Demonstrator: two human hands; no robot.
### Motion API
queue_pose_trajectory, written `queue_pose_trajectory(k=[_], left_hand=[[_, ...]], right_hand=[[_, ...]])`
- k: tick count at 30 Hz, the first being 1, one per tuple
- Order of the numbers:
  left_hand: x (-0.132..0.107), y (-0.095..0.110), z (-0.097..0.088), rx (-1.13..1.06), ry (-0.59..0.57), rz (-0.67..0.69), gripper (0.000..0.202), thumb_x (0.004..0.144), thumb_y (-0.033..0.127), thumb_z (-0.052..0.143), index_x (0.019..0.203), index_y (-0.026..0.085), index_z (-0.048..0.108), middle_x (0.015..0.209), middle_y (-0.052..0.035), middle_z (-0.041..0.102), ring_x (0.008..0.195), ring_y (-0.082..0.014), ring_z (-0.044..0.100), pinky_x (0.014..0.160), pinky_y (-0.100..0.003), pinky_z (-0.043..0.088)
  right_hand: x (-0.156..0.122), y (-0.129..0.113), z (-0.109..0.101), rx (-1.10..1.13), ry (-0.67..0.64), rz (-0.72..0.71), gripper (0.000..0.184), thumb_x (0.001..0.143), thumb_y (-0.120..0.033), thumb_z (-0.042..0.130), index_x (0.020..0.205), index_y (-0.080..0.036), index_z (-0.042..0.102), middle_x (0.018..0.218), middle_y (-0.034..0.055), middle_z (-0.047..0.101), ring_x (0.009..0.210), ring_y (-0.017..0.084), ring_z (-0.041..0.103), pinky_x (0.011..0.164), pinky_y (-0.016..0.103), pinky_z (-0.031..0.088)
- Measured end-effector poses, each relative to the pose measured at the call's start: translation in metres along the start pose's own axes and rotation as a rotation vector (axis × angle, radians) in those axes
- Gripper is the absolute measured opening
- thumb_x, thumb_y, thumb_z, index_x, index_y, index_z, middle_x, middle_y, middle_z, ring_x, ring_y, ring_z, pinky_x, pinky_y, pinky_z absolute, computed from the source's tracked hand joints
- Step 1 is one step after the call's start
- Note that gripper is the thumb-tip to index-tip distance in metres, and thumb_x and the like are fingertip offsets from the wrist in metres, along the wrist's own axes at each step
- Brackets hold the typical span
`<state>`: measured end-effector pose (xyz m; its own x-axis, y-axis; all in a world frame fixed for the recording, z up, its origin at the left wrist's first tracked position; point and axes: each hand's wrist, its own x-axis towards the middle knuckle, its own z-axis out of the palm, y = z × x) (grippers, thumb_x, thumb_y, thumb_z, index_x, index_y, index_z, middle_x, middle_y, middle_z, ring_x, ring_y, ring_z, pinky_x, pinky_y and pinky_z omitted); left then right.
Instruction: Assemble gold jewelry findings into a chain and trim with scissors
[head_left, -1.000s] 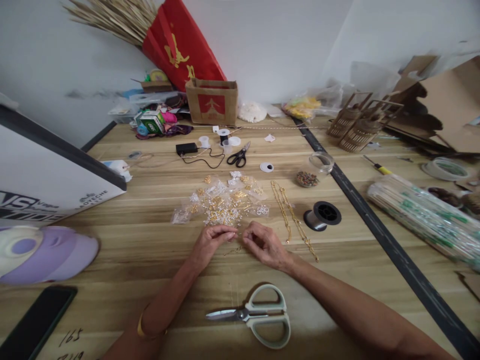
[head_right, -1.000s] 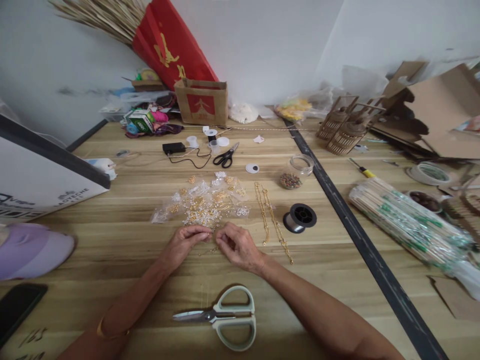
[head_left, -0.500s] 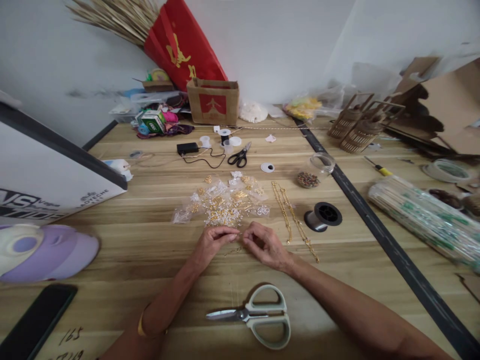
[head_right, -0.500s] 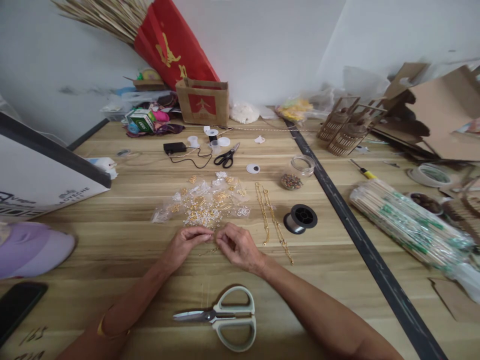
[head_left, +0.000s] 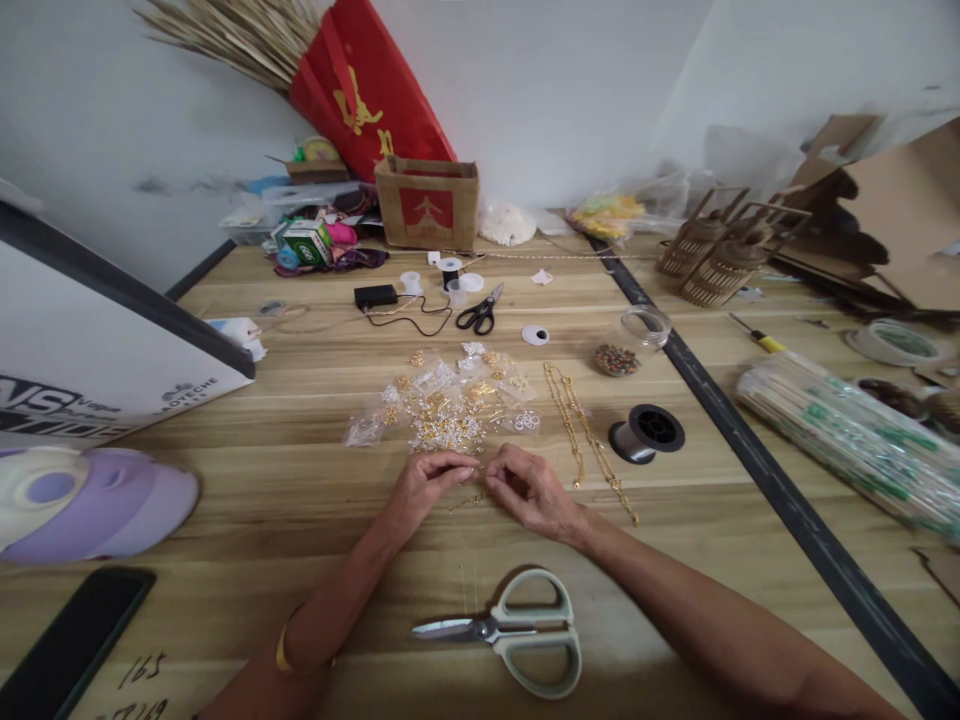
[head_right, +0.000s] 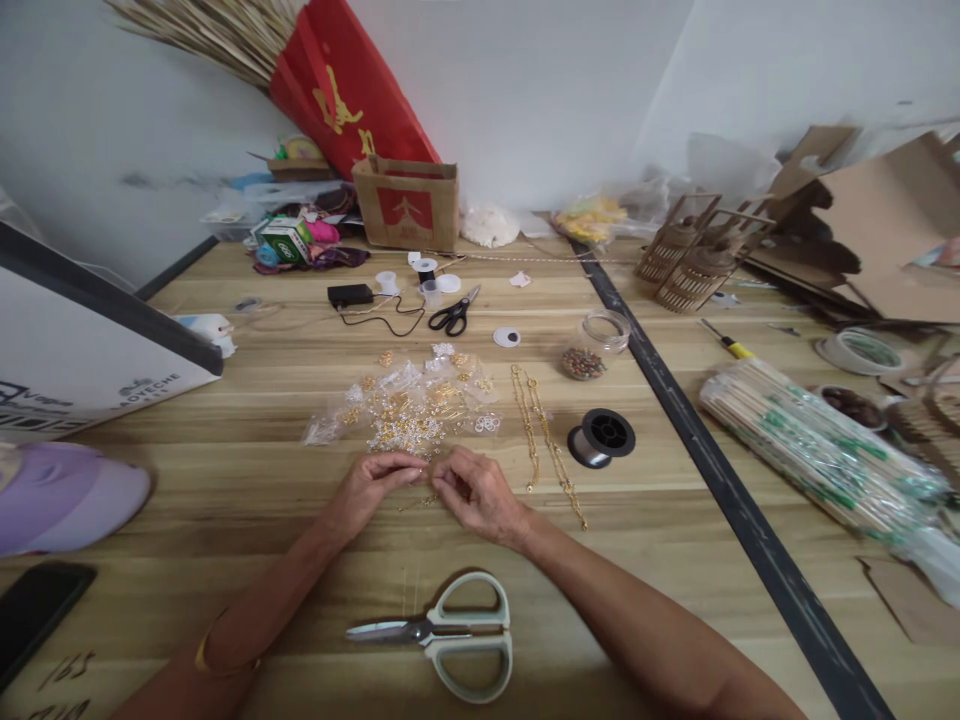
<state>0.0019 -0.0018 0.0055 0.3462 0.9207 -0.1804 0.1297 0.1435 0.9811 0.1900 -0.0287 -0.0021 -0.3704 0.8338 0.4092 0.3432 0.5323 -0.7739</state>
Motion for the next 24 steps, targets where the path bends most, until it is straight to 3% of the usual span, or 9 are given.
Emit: queue_pose_trajectory(k=[24], left_hand=[[0.0006, -0.0002, 0.0006, -0.025, -0.01, 0.017, 0.013, 0.068, 0.022, 0.068, 0.079, 0.016, 0.073, 0.077, -0.0024, 0.072, 0.073, -0.016, 0.063, 0.072, -0.026, 0.048]], right_hand=[[-0.0013, 0.0025, 0.0016, -0.002, 0.017, -0.002, 0.008, 0.087, -0.019, 0.048, 0.081, -0.017, 0.054, 0.069, 0.0008, 0.051, 0.059, 0.011, 0.045, 0.053, 0.023, 0.036]])
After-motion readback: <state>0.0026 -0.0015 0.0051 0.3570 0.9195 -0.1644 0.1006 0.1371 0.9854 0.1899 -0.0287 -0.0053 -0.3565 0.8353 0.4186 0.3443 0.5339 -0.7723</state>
